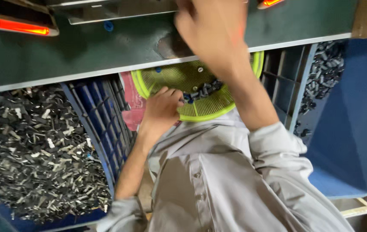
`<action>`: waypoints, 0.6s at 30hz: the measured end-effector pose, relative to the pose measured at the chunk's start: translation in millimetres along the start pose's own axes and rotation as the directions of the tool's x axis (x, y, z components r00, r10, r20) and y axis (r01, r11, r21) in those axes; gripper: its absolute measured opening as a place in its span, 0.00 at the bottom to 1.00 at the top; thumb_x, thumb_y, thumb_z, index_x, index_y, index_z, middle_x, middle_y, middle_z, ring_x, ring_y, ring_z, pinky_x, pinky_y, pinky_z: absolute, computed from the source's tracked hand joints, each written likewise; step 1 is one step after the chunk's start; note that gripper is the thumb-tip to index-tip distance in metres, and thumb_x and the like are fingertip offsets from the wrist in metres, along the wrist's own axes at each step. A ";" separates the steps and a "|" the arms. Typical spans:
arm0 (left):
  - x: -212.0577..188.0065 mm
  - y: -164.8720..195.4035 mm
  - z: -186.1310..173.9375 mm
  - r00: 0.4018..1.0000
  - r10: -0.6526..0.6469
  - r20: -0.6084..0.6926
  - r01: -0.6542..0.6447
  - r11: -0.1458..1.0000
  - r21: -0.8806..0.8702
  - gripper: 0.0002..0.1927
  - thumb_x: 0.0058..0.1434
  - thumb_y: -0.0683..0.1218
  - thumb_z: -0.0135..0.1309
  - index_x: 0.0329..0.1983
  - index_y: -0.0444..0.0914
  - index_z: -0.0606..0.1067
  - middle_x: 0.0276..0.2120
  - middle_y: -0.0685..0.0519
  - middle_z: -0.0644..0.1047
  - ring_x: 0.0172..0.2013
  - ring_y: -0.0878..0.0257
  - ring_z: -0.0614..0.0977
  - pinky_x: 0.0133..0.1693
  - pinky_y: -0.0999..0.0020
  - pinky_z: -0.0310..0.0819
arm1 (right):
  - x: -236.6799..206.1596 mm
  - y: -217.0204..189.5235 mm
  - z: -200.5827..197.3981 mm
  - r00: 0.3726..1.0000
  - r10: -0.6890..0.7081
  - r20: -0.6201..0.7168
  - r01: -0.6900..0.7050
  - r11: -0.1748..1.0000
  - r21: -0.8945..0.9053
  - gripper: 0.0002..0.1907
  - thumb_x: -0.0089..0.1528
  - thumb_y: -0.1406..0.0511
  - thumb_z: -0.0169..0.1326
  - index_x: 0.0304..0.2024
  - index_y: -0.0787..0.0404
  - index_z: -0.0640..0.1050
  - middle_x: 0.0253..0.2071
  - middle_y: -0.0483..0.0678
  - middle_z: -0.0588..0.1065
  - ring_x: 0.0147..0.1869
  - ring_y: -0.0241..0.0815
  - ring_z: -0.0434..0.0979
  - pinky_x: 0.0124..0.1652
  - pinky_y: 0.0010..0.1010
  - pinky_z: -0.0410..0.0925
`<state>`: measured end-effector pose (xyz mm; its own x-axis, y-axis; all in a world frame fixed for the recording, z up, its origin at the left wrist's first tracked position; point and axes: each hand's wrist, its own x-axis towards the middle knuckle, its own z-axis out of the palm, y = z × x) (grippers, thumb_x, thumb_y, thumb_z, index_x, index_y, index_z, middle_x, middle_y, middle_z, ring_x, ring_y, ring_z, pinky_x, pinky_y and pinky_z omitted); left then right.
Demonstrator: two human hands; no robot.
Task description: The person sits at a machine sorting small metal components, picking pieces from a green sieve basket on their lap, examining each piece by hand, and placing sorted pieces into a cardboard box or bin beside the machine. At the end they scoop handfuls of parts from a large blue bin into the basket.
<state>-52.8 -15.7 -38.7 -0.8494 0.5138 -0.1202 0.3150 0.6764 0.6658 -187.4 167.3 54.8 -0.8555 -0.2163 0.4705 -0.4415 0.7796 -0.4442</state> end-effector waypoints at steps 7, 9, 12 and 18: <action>6.3 14.8 5.9 0.999 -0.042 -0.021 0.044 0.989 0.142 0.13 0.46 0.42 0.60 0.35 0.37 0.76 0.34 0.48 0.78 0.42 0.49 0.79 0.39 0.54 0.73 | -107.9 5.3 -10.9 0.897 -0.068 0.437 0.020 0.994 0.112 0.16 0.51 0.74 0.58 0.42 0.59 0.82 0.41 0.49 0.79 0.47 0.51 0.80 0.45 0.42 0.73; 16.9 11.9 22.5 1.000 -0.009 0.027 0.004 0.981 0.193 0.13 0.45 0.42 0.59 0.36 0.37 0.75 0.34 0.48 0.79 0.42 0.49 0.79 0.38 0.53 0.74 | -123.2 22.5 -18.3 0.837 0.116 0.534 -0.077 0.993 -0.094 0.14 0.51 0.70 0.61 0.41 0.58 0.82 0.36 0.51 0.78 0.43 0.54 0.78 0.41 0.44 0.71; 24.4 18.6 41.7 0.997 -0.003 0.077 -0.004 0.995 0.099 0.10 0.54 0.40 0.56 0.40 0.39 0.76 0.34 0.49 0.79 0.42 0.50 0.80 0.40 0.51 0.74 | -140.7 45.8 -31.7 0.799 0.172 0.577 -0.081 0.980 -0.180 0.16 0.51 0.66 0.63 0.42 0.61 0.80 0.33 0.53 0.76 0.41 0.56 0.77 0.40 0.46 0.70; 72.3 10.8 69.6 0.955 0.052 0.290 -0.128 0.960 0.248 0.07 0.67 0.41 0.49 0.45 0.41 0.76 0.34 0.47 0.79 0.39 0.49 0.82 0.39 0.50 0.75 | -161.7 74.0 6.4 0.749 0.057 0.660 0.122 0.967 -0.222 0.20 0.46 0.66 0.62 0.42 0.62 0.78 0.35 0.55 0.77 0.43 0.56 0.78 0.38 0.44 0.71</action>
<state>-81.3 65.4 -91.5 -0.6722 0.6795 -0.2939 0.5159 0.7146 0.4724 -83.4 256.2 -59.1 -0.8447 -0.5053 -0.1763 -0.4712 0.8584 -0.2029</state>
